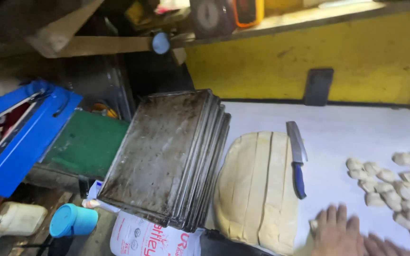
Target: Rolling dough into ropes and pinching off small pieces to form uniform dough balls in a bakery.
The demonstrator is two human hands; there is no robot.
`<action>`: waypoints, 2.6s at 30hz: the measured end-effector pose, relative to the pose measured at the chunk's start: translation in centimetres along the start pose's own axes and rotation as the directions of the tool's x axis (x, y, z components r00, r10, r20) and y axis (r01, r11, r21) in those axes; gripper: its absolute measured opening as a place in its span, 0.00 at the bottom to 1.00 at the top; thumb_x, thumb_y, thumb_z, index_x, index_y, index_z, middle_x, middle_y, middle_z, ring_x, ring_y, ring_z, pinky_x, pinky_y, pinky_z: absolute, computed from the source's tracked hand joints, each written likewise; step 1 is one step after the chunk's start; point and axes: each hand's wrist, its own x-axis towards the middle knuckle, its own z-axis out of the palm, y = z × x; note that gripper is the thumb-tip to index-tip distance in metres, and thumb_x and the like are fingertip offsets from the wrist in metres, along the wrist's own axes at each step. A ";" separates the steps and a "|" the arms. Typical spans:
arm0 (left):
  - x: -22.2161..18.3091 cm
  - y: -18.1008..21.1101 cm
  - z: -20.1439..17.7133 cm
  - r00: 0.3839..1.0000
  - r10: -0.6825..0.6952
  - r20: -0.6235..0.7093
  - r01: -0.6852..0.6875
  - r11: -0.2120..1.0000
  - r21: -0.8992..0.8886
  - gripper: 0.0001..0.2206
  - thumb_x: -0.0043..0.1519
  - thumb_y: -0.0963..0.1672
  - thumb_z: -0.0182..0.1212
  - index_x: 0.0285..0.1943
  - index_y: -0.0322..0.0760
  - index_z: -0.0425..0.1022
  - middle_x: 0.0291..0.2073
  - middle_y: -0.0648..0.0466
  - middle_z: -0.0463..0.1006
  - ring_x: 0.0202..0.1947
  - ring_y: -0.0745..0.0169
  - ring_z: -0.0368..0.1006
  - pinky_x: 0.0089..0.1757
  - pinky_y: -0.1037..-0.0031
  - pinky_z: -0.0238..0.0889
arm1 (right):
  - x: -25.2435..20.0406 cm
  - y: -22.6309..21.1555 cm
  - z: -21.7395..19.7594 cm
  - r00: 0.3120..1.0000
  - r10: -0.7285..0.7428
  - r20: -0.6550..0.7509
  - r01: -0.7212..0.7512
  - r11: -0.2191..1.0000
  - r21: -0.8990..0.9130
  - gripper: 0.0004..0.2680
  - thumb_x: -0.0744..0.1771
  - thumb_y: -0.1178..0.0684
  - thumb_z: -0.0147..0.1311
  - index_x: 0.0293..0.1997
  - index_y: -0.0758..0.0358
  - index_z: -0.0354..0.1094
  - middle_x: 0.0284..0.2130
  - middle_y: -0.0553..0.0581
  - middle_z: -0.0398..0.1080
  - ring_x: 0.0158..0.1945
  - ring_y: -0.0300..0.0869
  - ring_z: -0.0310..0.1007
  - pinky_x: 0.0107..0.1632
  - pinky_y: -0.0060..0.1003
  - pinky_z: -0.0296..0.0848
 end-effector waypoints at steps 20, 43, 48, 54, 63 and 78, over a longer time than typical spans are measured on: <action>-4.6 -4.9 6.4 0.968 0.182 0.172 -0.217 0.952 0.214 0.25 0.62 0.54 0.60 0.65 0.42 0.72 0.56 0.47 0.72 0.57 0.44 0.66 0.57 0.43 0.51 | 5.2 3.9 -16.4 0.936 0.053 0.348 -0.104 0.986 0.130 0.18 0.67 0.32 0.42 0.62 0.36 0.63 0.49 0.50 0.70 0.55 0.52 0.71 0.56 0.54 0.68; 4.7 6.6 -2.6 0.707 0.085 0.703 0.026 0.989 -0.146 0.24 0.63 0.59 0.45 0.42 0.39 0.73 0.42 0.41 0.80 0.47 0.36 0.74 0.44 0.51 0.63 | 2.7 9.2 -23.7 0.896 0.178 0.406 -0.337 0.868 0.364 0.18 0.66 0.35 0.55 0.54 0.53 0.72 0.34 0.58 0.67 0.40 0.57 0.69 0.42 0.52 0.69; -3.0 -5.1 -7.0 0.932 0.121 0.341 -0.210 0.948 0.239 0.41 0.41 0.60 0.78 0.59 0.41 0.70 0.46 0.44 0.74 0.46 0.40 0.72 0.45 0.53 0.66 | 4.4 1.3 -19.5 0.907 -0.133 0.400 -0.040 0.918 0.395 0.31 0.60 0.21 0.48 0.69 0.41 0.60 0.57 0.54 0.67 0.61 0.55 0.65 0.55 0.54 0.65; -4.8 0.2 -3.6 0.960 0.279 0.009 -0.274 0.938 0.211 0.28 0.56 0.58 0.65 0.59 0.40 0.72 0.46 0.51 0.72 0.46 0.49 0.67 0.47 0.60 0.58 | 4.2 -0.2 -19.9 0.942 -0.140 0.306 0.087 0.980 0.180 0.25 0.69 0.33 0.42 0.73 0.50 0.59 0.60 0.54 0.69 0.60 0.53 0.68 0.55 0.49 0.69; -4.0 -3.8 -2.9 0.934 0.357 0.014 -0.355 0.933 -0.064 0.16 0.63 0.56 0.57 0.41 0.45 0.72 0.34 0.54 0.69 0.37 0.50 0.66 0.40 0.59 0.56 | 5.4 -2.1 -19.9 0.874 -0.098 0.476 0.071 0.995 0.074 0.26 0.66 0.28 0.44 0.71 0.43 0.61 0.52 0.53 0.69 0.48 0.53 0.70 0.49 0.49 0.69; 0.0 -2.2 0.1 0.984 0.177 -0.021 -0.174 0.979 0.102 0.21 0.65 0.49 0.51 0.66 0.40 0.71 0.64 0.38 0.70 0.65 0.31 0.64 0.58 0.45 0.58 | 11.4 -1.3 -16.6 0.802 -0.046 0.596 -0.077 0.981 0.180 0.21 0.70 0.37 0.36 0.72 0.46 0.59 0.70 0.59 0.59 0.74 0.59 0.54 0.65 0.62 0.60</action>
